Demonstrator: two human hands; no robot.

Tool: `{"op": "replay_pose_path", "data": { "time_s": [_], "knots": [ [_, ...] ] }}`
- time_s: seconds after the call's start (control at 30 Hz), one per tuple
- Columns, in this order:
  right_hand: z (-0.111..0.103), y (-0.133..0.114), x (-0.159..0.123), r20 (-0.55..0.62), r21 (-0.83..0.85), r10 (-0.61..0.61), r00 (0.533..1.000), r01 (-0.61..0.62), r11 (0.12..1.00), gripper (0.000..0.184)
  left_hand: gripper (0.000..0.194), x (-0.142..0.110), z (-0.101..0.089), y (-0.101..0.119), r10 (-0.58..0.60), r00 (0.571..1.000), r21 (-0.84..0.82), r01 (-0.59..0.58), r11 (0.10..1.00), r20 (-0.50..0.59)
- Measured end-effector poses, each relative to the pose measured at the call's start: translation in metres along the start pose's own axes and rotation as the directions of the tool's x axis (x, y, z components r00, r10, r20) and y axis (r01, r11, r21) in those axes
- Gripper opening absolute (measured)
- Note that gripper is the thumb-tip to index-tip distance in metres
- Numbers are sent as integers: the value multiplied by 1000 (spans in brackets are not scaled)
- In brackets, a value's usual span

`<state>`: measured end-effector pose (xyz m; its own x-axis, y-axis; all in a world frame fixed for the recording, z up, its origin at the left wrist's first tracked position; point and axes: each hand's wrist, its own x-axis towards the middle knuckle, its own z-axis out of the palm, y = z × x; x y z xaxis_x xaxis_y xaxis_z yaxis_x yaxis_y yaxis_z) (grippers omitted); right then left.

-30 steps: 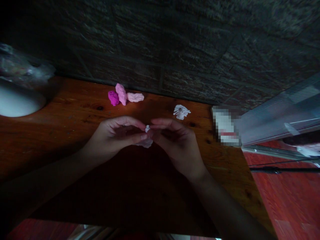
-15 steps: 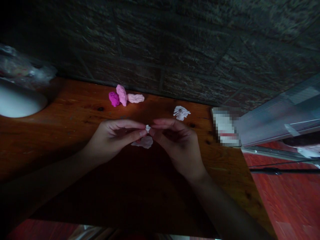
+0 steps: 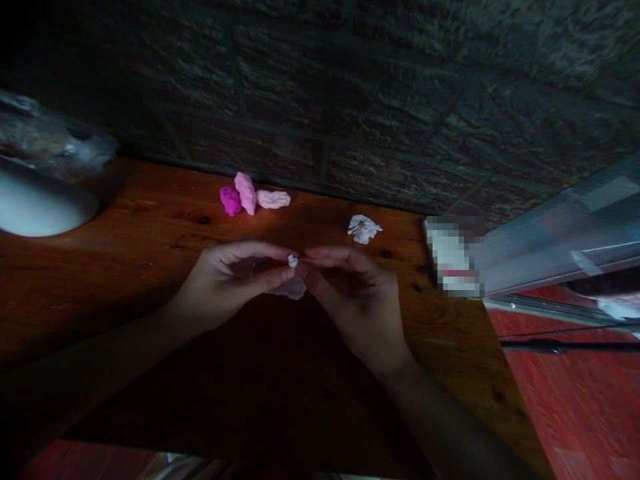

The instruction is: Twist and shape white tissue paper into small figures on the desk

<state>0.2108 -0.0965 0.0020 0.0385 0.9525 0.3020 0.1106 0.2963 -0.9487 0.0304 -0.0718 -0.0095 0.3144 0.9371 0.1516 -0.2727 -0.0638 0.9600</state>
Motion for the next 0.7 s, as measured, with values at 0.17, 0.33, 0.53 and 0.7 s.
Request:
{"op": "replay_pose_path", "data": {
  "time_s": [0.17,0.33,0.53,0.7],
  "knots": [
    [3,-3,-3,-9,-11,-17,1000,17,1000,23,14,0,0,-2,58,998,25,-58,998,-5],
    [5,-3,-4,-9,15,-2,1000,2,1000,23,12,-1,3,0,194,980,221,-182,958,-37],
    [7,-3,-7,43,50,47,998,-49,998,22,7,-3,3,1,254,963,322,-214,922,-89],
    [7,-3,-8,59,66,23,998,-27,997,26,8,-2,2,-2,294,948,355,-236,905,-119]
  ]
}}
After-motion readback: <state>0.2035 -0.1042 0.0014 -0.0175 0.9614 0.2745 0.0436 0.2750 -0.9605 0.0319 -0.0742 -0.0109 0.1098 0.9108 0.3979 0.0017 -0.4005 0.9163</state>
